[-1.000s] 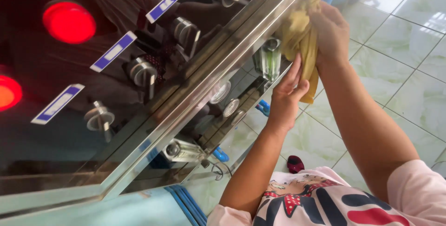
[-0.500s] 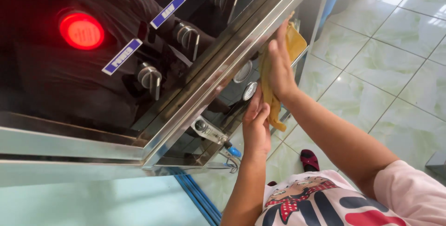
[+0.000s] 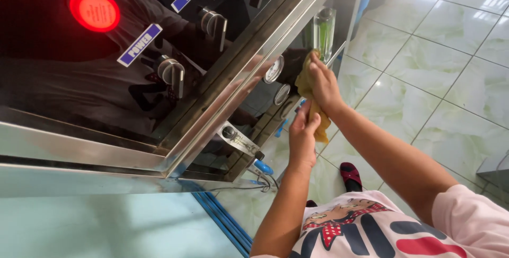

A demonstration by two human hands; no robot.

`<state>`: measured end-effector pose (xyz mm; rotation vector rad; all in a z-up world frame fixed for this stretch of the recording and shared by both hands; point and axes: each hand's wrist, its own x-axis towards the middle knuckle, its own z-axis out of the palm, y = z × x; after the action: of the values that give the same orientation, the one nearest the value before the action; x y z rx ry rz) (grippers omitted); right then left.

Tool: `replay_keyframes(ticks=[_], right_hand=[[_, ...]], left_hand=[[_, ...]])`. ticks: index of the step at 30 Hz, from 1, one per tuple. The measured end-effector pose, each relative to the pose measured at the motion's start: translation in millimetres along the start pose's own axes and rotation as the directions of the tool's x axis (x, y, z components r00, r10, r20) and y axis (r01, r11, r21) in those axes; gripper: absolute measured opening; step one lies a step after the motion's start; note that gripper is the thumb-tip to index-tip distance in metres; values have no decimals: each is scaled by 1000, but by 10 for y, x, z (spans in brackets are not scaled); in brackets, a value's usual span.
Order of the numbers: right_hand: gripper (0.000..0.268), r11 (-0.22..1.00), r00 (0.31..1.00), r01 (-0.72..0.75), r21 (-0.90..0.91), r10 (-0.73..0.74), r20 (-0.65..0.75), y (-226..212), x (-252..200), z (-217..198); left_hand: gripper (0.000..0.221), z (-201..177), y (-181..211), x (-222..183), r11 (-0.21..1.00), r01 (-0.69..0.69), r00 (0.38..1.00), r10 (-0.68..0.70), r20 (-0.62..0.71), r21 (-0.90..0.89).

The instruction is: Cleaning the control panel and external components of a water filtration and reverse osmosis machine with a cloth.

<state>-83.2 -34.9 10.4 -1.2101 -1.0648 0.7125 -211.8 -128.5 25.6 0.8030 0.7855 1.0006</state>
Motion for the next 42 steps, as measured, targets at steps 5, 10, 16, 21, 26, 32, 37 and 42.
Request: replay_keyframes(ticks=[5,10,16,21,26,32,37,42], right_hand=[[52,943,998,33,330,-47,36,-942,255,-128],[59,937,978,146,317,-185,95,-691,8,-79],[64,995,992,62,83,-71,102,38,-332,160],[56,985,987,-152,88,155,-33,-282,-201,229],[45,946,992,123,301,-109,-66,-954,-125,356],[58,945,946,315,-87,-320,-44,-233,-416,451],[57,975,993,-90,-202,71,-97,-148,-424,340],[38,993,988,114,38,-109,-111,-609,-101,286]], left_hand=[[52,346,516,-48,972,-131,982,154,106,-195],[47,253,201,67,957,-214,971,230,61,-197],[40,-116,-240,-12,994,-18,984,-2,-179,-107],[42,-61,61,-74,979,-100,990,81,-115,-179],[51,143,550,-268,942,-281,954,296,57,-186],[56,-274,7,-125,980,-155,985,145,-89,-122],[63,-357,-151,-211,982,-34,995,16,-96,-187],[64,-80,358,-252,982,-129,989,137,49,-134]])
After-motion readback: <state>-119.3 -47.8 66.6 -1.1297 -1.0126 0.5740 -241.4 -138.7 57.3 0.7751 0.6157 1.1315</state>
